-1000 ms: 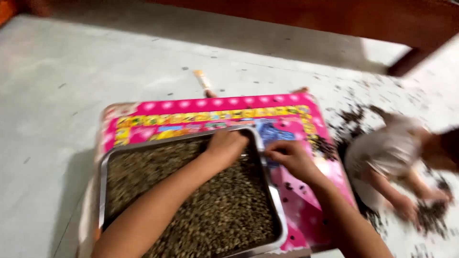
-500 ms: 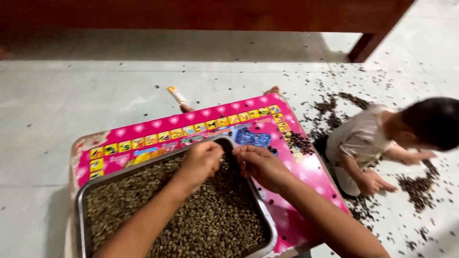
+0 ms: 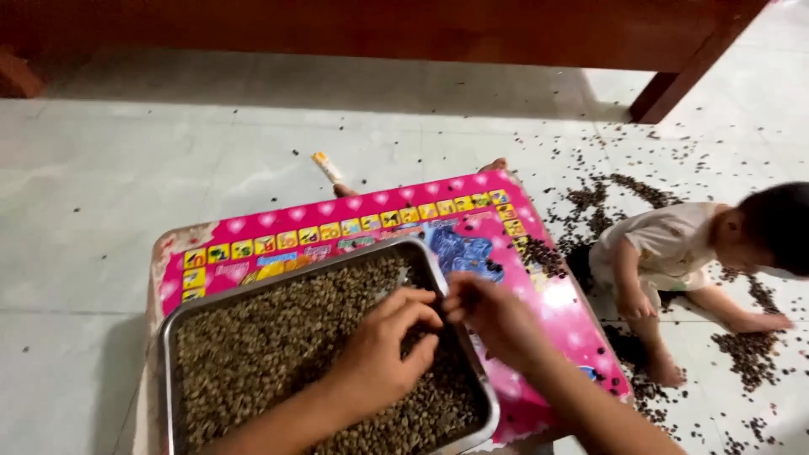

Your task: Manually sorting green coffee beans in a metal tray to remove defects or debris.

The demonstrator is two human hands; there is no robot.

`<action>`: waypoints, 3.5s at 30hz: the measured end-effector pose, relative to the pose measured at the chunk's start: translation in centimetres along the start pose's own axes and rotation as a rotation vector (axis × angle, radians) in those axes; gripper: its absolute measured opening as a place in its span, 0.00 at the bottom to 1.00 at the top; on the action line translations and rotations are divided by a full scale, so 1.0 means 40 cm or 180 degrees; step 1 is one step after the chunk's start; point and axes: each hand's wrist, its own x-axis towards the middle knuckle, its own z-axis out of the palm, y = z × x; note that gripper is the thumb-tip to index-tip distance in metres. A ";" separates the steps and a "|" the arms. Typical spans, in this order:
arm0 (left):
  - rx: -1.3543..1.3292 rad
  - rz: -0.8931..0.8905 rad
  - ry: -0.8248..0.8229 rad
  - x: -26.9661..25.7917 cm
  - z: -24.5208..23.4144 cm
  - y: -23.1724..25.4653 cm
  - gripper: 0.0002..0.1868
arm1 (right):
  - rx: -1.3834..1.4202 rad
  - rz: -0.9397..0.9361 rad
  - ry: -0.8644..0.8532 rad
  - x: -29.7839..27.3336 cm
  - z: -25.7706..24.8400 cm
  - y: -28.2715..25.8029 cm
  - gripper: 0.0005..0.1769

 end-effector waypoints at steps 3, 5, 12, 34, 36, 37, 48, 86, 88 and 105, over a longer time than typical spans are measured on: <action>-0.0026 -0.0528 0.0038 -0.014 -0.055 -0.051 0.06 | -0.0739 -0.0967 0.0583 0.013 -0.130 -0.035 0.16; -0.0003 -0.0624 0.0106 -0.029 -0.070 -0.095 0.05 | -0.1392 -0.0741 0.0906 -0.004 -0.123 -0.044 0.18; -0.0263 -0.0827 0.0092 -0.065 -0.138 -0.135 0.08 | -0.3578 -0.1425 0.0647 -0.015 -0.062 -0.063 0.12; 0.1063 0.0222 -0.0334 0.103 0.070 -0.323 0.07 | -0.2795 -0.1231 -0.0192 0.098 -0.017 0.003 0.12; 0.1348 0.0297 -0.0486 0.119 0.052 -0.291 0.06 | -0.1239 -0.0689 0.0025 0.089 -0.040 -0.007 0.08; 0.1348 0.0299 -0.0488 0.123 0.077 -0.317 0.06 | -0.1238 -0.0690 0.0027 0.092 -0.058 -0.005 0.08; 0.1970 0.0487 -0.0189 0.128 0.071 -0.411 0.07 | -0.0961 0.0048 0.0120 0.073 -0.026 -0.020 0.11; 0.1059 -0.1459 -0.0496 0.117 -0.070 -0.243 0.09 | -0.7716 -0.2996 -0.1662 0.216 0.041 0.046 0.10; 0.0958 -0.1458 -0.0546 0.110 -0.083 -0.216 0.09 | -0.7660 -0.3074 -0.1644 0.218 0.043 0.052 0.10; 0.1597 -0.0011 -0.0158 0.177 0.058 -0.353 0.08 | -0.0325 0.0269 -0.0142 0.148 0.040 -0.046 0.13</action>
